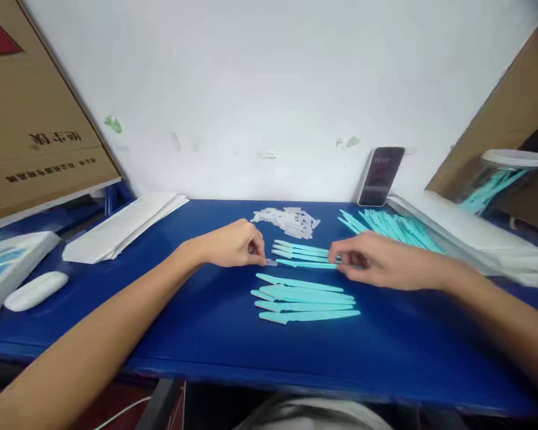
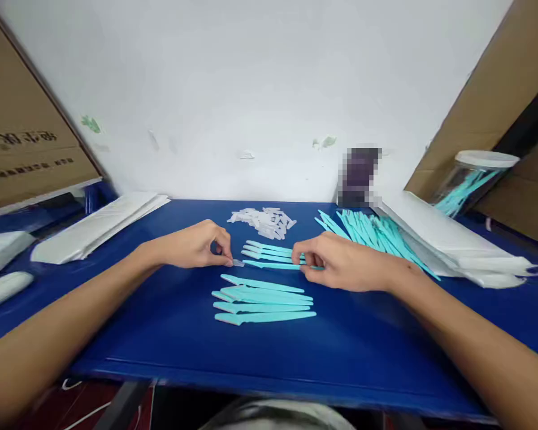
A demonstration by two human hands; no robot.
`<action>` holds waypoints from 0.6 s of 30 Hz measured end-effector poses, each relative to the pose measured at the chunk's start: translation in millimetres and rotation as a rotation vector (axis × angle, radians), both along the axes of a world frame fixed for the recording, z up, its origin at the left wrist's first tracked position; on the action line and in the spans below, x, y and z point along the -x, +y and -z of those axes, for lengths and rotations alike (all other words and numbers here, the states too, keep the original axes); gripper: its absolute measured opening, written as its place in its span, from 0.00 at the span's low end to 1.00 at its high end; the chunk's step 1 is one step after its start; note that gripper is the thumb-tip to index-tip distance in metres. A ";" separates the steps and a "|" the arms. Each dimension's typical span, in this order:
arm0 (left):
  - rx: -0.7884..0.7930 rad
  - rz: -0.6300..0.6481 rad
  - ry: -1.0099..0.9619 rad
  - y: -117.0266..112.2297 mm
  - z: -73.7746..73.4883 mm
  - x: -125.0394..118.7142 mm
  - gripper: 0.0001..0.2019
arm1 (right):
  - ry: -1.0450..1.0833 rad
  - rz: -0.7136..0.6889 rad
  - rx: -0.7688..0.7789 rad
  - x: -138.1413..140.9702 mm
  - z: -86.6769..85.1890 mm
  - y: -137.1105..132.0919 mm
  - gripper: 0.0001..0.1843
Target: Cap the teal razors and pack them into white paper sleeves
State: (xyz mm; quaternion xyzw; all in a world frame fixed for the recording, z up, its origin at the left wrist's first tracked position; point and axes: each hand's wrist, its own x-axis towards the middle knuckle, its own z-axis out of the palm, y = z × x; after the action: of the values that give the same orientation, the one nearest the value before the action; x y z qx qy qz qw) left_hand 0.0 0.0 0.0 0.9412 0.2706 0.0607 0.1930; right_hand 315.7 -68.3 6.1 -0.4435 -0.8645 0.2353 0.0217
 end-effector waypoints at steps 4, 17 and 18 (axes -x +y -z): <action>-0.015 -0.024 0.016 -0.7 -2.6 0.8 0.06 | 0.001 -0.005 -0.006 2.1 1.8 0.7 0.07; 0.045 -0.020 -0.061 -2.0 4.9 -7.0 0.07 | 0.050 -0.029 -0.132 16.2 5.5 0.2 0.06; 0.050 -0.016 -0.073 -2.9 6.0 -9.5 0.07 | 0.059 -0.031 -0.158 18.2 5.7 -0.9 0.07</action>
State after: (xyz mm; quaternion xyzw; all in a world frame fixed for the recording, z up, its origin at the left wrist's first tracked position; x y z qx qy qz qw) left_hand 9.5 -2.9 -6.0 0.9311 0.2723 0.0898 0.2255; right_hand 297.5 -69.2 0.3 -0.4199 -0.8861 0.1797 0.0782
